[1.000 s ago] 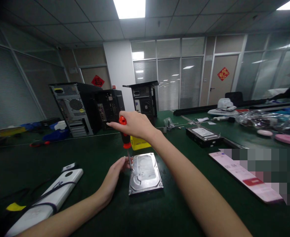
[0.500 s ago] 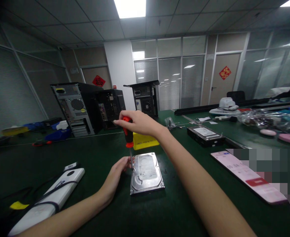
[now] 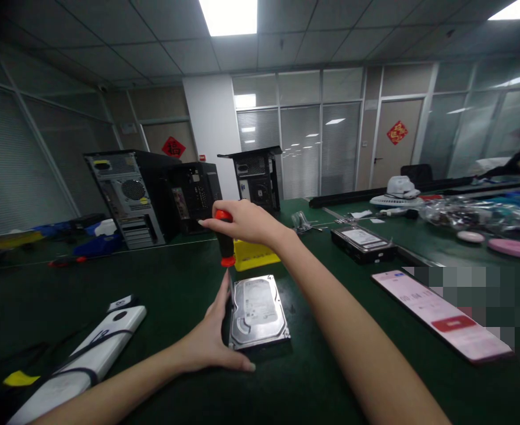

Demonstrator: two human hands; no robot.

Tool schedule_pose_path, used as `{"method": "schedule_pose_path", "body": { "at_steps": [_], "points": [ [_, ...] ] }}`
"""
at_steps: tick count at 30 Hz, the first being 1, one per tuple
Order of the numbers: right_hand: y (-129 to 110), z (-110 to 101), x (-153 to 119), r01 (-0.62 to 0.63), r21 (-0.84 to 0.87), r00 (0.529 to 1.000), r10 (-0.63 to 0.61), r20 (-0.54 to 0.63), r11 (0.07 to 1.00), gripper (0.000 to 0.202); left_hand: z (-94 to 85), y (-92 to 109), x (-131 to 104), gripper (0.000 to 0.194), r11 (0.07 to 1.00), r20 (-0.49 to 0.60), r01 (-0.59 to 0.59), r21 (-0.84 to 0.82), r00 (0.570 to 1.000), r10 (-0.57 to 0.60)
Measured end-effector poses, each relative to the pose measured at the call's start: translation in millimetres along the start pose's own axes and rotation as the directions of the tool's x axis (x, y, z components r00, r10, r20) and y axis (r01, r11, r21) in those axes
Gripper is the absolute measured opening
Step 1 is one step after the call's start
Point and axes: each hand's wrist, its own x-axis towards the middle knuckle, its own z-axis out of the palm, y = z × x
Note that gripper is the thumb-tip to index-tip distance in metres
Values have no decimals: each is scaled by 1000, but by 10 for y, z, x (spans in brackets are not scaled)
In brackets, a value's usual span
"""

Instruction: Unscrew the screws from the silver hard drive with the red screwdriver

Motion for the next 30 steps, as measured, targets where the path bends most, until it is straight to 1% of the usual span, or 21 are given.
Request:
{"method": "schedule_pose_path", "body": {
  "at_steps": [2,3,5,8,12,15,17,19,21,23,27,30],
  "points": [
    [6,-14,-14,-24,19,1000,24,11,1000,44,-10,-4,3,151,1000,36,-15,23,999,14],
    [7,-22,-22,-36,32,999,35,23,999,45,-6,-9,6,151,1000,31,-23,21,999,23],
    [9,-36,-36,-41,55,998,39,51,998,41,14,-15,14,148,999,-13,-35,0,999,35],
    [10,-45,-44,5,94,997,-13,78,996,29,54,3,10,141,999,-59,-25,-29,998,24],
    [-2,-43,-31,75,166,992,-91,89,983,29,77,39,-15,138,997,-65,-9,-76,998,4],
    [-10,-33,-17,61,108,995,-68,70,992,34,79,21,-18,138,991,-51,11,-133,999,-18],
    [-7,-18,-8,33,-7,999,-33,29,999,39,84,-8,-10,139,989,-58,4,-147,998,-13],
    [3,0,-1,11,-135,999,-16,-35,991,43,91,-36,-1,139,988,-78,-28,-150,997,16],
    [13,10,1,1,-201,997,-17,-78,980,46,98,-53,3,139,988,-92,-48,-149,995,34],
    [18,8,-4,-2,-207,997,-14,-76,978,43,100,-58,0,138,989,-96,-40,-144,995,27],
    [9,-18,-19,-1,-158,1000,-2,-20,987,30,105,-57,-6,139,989,-105,-23,-149,994,7],
    [-6,-25,-13,0,-96,1000,1,6,995,33,114,-53,2,139,984,-107,-21,-178,994,2]
  ]
}}
